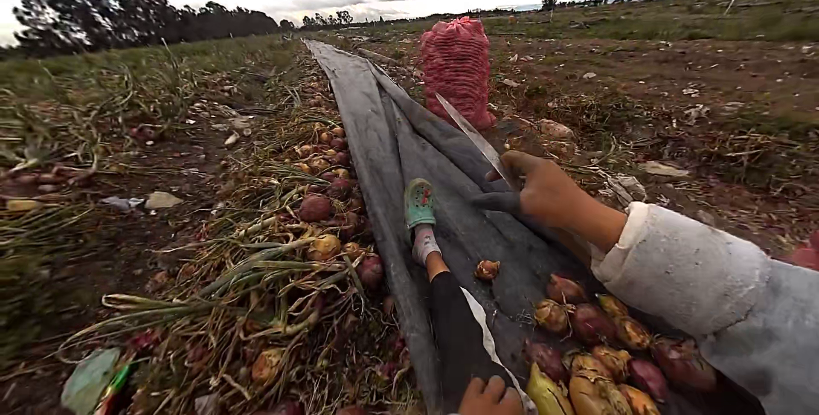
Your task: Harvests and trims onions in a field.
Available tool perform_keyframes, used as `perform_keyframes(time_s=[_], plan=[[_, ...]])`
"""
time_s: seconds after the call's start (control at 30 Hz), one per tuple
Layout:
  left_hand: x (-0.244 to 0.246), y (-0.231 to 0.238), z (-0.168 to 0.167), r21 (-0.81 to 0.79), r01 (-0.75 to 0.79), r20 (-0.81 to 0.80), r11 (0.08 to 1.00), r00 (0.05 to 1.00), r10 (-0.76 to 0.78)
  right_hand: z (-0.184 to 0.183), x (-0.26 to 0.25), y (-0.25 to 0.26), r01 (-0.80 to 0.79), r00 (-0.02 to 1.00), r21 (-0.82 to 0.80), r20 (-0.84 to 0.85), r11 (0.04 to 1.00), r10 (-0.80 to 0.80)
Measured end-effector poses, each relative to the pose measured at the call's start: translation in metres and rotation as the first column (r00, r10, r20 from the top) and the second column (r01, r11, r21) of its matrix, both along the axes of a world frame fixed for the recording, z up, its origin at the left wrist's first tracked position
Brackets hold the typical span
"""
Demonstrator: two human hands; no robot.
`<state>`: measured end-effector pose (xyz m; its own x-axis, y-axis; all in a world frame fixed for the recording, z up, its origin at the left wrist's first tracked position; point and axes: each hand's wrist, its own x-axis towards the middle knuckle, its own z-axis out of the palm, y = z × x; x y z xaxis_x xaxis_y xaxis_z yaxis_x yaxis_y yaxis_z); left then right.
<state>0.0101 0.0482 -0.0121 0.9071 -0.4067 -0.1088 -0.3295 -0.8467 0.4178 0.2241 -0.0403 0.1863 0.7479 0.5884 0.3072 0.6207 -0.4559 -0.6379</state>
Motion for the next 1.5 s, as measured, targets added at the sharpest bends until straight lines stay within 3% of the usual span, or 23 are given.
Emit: perform_keyframes(time_s=[0.03, 0.1, 0.23, 0.33, 0.4, 0.5, 0.6, 0.7, 0.87, 0.97, 1.03, 1.13, 1.2, 1.27, 1.37, 1.5], plan=[[0.002, 0.001, -0.013, -0.018, 0.012, 0.111, 1.0, 0.994, -0.01, -0.009, -0.002, -0.013, 0.037, 0.998, -0.052, -0.049, 0.998, -0.04], [0.001, -0.002, -0.014, -0.005, -0.017, 0.099, 1.0, 0.995, 0.018, -0.024, -0.002, -0.038, 0.111, 0.984, -0.093, -0.128, 0.989, -0.123], [-0.016, -0.016, -0.024, -0.195, -0.283, 0.162, 0.939, 0.935, 0.316, -0.047, -0.014, -0.072, 0.192, 0.926, -0.03, -0.326, 0.981, -0.191], [-0.024, -0.014, -0.017, -0.285, -0.473, -0.003, 0.834, 0.87, 0.492, -0.071, -0.038, -0.087, 0.151, 0.83, -0.013, -0.541, 0.988, -0.134], [-0.023, -0.009, -0.006, -0.229, -0.479, -0.142, 0.847, 0.878, 0.458, -0.085, -0.062, -0.089, 0.107, 0.76, 0.025, -0.647, 0.994, -0.066], [-0.02, -0.012, -0.008, -0.203, -0.389, -0.157, 0.899, 0.919, 0.362, -0.104, -0.1, -0.088, 0.056, 0.672, 0.052, -0.74, 0.997, 0.001], [-0.016, -0.016, -0.006, -0.231, -0.274, -0.042, 0.933, 0.961, 0.272, -0.129, -0.118, -0.09, -0.024, 0.675, 0.015, -0.737, 1.0, 0.027], [-0.004, -0.014, 0.002, -0.192, -0.2, -0.094, 0.961, 0.978, 0.185, -0.135, -0.129, -0.092, -0.122, 0.691, -0.025, -0.72, 0.992, 0.067], [0.037, 0.0, 0.0, -0.167, -0.394, -0.205, 0.904, 0.911, 0.359, -0.109, -0.156, -0.075, -0.155, 0.646, 0.034, -0.753, 0.987, 0.127], [0.028, 0.017, -0.019, -0.254, -0.413, -0.184, 0.875, 0.908, 0.376, -0.122, -0.154, -0.079, -0.218, 0.526, 0.204, -0.799, 0.954, 0.291], [0.004, 0.055, -0.029, -0.225, -0.521, -0.236, 0.823, 0.849, 0.473, -0.13, -0.157, -0.077, -0.209, 0.455, 0.264, -0.826, 0.942, 0.332], [-0.044, 0.138, -0.053, 0.012, -0.755, -0.399, 0.656, 0.598, 0.695, -0.143, -0.162, -0.068, -0.153, 0.383, 0.232, -0.882, 0.96, 0.274], [-0.077, 0.184, -0.078, 0.171, -0.808, -0.442, 0.564, 0.448, 0.777, -0.161, -0.163, -0.059, -0.094, 0.337, 0.231, -0.908, 0.968, 0.249], [-0.105, 0.205, -0.1, 0.211, -0.831, -0.432, 0.515, 0.393, 0.812, -0.186, -0.166, -0.049, -0.035, 0.299, 0.28, -0.913, 0.959, 0.277], [-0.125, 0.206, -0.125, 0.213, -0.833, -0.441, 0.511, 0.384, 0.811, -0.2, -0.18, -0.026, -0.011, 0.275, 0.305, -0.915, 0.952, 0.296], [-0.112, 0.191, -0.121, 0.343, -0.799, -0.443, 0.494, 0.326, 0.835, -0.206, -0.201, -0.008, 0.046, 0.245, 0.262, -0.938, 0.964, 0.244]])
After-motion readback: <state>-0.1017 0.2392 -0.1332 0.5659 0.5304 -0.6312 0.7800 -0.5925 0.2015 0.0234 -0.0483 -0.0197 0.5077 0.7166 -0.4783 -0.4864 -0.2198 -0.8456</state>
